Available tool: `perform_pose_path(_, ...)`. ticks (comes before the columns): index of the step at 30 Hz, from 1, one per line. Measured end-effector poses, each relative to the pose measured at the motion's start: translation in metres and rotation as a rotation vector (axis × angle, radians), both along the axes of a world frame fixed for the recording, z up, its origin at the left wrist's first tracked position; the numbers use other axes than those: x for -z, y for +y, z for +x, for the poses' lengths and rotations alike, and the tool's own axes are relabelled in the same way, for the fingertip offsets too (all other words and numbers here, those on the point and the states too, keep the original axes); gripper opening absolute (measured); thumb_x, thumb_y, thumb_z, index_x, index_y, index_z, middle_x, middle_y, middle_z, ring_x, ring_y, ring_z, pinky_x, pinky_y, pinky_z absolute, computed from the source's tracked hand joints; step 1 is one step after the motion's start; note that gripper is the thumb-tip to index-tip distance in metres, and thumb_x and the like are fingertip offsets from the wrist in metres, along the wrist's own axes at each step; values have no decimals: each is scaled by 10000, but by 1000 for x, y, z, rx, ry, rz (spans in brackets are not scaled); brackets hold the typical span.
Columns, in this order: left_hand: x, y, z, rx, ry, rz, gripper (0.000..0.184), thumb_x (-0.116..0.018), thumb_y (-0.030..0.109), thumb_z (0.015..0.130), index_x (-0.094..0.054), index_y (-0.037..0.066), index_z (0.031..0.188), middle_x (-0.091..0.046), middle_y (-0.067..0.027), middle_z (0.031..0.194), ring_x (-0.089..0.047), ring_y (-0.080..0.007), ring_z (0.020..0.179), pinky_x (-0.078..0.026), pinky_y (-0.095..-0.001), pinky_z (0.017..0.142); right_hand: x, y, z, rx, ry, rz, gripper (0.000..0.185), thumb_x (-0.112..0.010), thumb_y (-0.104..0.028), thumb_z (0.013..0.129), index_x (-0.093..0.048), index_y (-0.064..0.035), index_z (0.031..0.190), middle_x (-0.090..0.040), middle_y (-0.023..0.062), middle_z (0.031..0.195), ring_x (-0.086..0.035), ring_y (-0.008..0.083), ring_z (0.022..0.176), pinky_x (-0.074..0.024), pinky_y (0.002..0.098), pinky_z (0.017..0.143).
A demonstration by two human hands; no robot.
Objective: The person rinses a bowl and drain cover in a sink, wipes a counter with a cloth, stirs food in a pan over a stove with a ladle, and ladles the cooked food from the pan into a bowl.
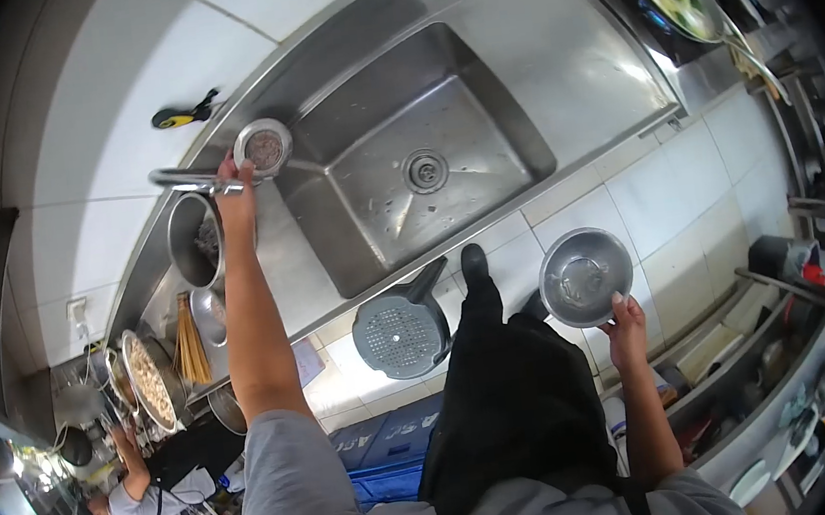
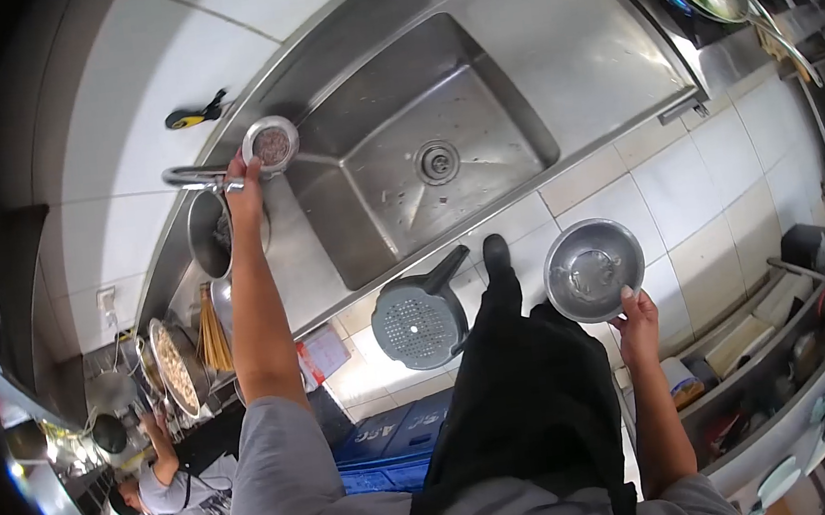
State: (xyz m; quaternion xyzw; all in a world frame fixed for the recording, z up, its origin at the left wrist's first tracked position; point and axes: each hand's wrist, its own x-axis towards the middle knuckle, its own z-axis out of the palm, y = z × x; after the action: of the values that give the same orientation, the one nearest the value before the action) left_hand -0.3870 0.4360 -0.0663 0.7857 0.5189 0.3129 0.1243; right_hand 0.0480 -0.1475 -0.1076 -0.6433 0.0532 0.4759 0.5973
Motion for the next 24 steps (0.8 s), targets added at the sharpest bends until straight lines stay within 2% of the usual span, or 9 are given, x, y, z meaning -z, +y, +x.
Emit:
perform_pose_path(1,6,0,4,-13,-189,-127,367,-668,261,942,-639,55,1244,-689,-214,1112,-670,-350,1035,-505,-384,912,-2,2,-3,35,0,0,225,-619,-299,1016,-653,-92,1097,-699,7,1016,-675,116,879,-582,313,733)
perform_pose_path(5,3,-88,16,25,282,-217,282,-663,247,944,-649,19,1109,-683,-218,935,-696,-349,908,-525,-412,818,0,-2,-3,79,17,7,254,-598,-316,1030,-649,-84,1122,-698,5,1024,-674,115,893,-580,317,762)
perform_pose_path(8,6,-114,49,66,273,-323,236,-680,218,928,-656,32,1073,-705,-187,924,-700,-359,887,-531,-420,802,5,-1,-7,66,28,6,263,-583,-319,1037,-647,-81,1132,-696,3,1024,-672,114,900,-578,328,789)
perform_pose_path(10,33,-111,64,99,38,-336,184,-694,191,908,-649,38,1000,-711,-163,947,-688,-374,873,-533,-431,778,5,5,-9,63,29,1,265,-576,-319,1041,-647,-82,1135,-695,2,1024,-670,113,902,-576,331,797)
perform_pose_path(11,48,-107,72,146,153,-188,153,-698,156,883,-644,41,967,-708,-149,1003,-683,-372,887,-534,-440,792,3,8,-10,66,26,5,266,-575,-320,1041,-647,-83,1140,-694,2,1022,-670,112,900,-575,331,795)
perform_pose_path(14,75,-101,112,213,511,-266,168,-698,139,849,-667,52,989,-692,-148,1056,-672,-371,947,-536,-443,830,7,5,-10,82,23,-14,273,-579,-325,1039,-648,-83,1148,-694,1,1027,-669,110,895,-575,332,792)
perform_pose_path(18,166,-99,121,265,647,-228,202,-709,152,811,-693,89,1002,-670,-146,1053,-653,-372,1014,-535,-463,878,15,1,-13,96,23,-7,275,-587,-328,1036,-651,-86,1150,-699,-1,1034,-670,105,888,-577,337,789)
perform_pose_path(20,197,-108,111,528,810,-233,231,-729,188,792,-701,91,1000,-633,-133,1115,-631,-382,1048,-527,-485,911,9,1,-13,135,16,-33,267,-589,-326,1035,-653,-90,1142,-701,-2,1031,-670,105,887,-577,339,789)
perform_pose_path(24,172,-103,137,384,694,-481,375,-761,236,783,-658,97,1116,-574,-139,1238,-608,-389,1107,-510,-492,950,20,-13,-15,213,3,-60,241,-595,-319,1033,-658,-100,1112,-704,-2,1016,-672,105,886,-579,340,794)
